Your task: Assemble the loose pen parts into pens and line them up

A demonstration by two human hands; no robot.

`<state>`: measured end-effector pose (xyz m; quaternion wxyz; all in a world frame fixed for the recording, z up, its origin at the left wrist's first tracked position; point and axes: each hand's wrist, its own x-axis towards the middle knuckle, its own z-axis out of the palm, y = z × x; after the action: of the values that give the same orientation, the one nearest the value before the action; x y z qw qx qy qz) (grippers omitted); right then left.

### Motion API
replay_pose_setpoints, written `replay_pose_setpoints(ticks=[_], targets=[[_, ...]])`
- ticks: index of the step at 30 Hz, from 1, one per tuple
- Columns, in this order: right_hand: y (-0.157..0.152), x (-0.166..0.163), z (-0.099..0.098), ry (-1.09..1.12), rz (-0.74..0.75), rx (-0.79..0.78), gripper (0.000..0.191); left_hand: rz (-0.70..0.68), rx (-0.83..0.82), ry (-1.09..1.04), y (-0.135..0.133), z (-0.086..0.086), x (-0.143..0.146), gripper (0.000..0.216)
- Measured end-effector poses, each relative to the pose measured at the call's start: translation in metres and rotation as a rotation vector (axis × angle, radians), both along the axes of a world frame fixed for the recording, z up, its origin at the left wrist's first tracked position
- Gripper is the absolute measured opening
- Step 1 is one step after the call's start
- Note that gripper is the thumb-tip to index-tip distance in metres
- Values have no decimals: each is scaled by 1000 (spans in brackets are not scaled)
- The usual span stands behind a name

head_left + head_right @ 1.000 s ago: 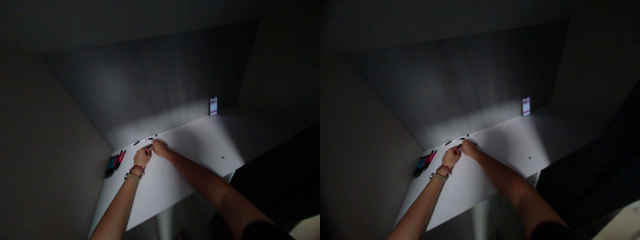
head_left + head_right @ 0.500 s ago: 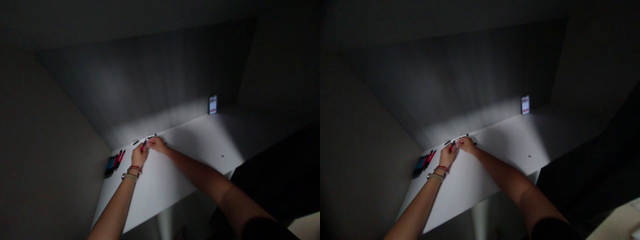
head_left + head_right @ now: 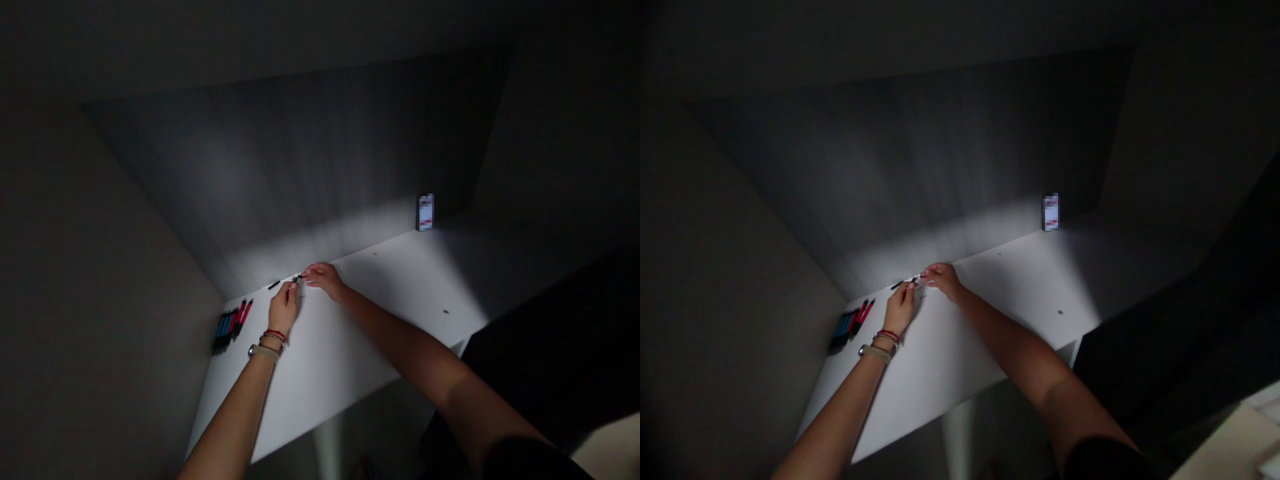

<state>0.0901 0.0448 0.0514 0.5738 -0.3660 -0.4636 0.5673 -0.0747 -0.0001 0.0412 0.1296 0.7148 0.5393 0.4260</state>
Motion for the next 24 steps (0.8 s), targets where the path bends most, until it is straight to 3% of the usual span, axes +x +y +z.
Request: replay_pose_setpoints(ticks=[5,16,24], targets=[[-4,9,6,-64,5,65,36,-56,-19,41,1,-4,0,39],[-1,7,1,-172,53,62,34,-51,-24,40,-1,-3,5,38],[-2,13,-6,-281,59,104,43,-57,14,45,0,-7,10,34]])
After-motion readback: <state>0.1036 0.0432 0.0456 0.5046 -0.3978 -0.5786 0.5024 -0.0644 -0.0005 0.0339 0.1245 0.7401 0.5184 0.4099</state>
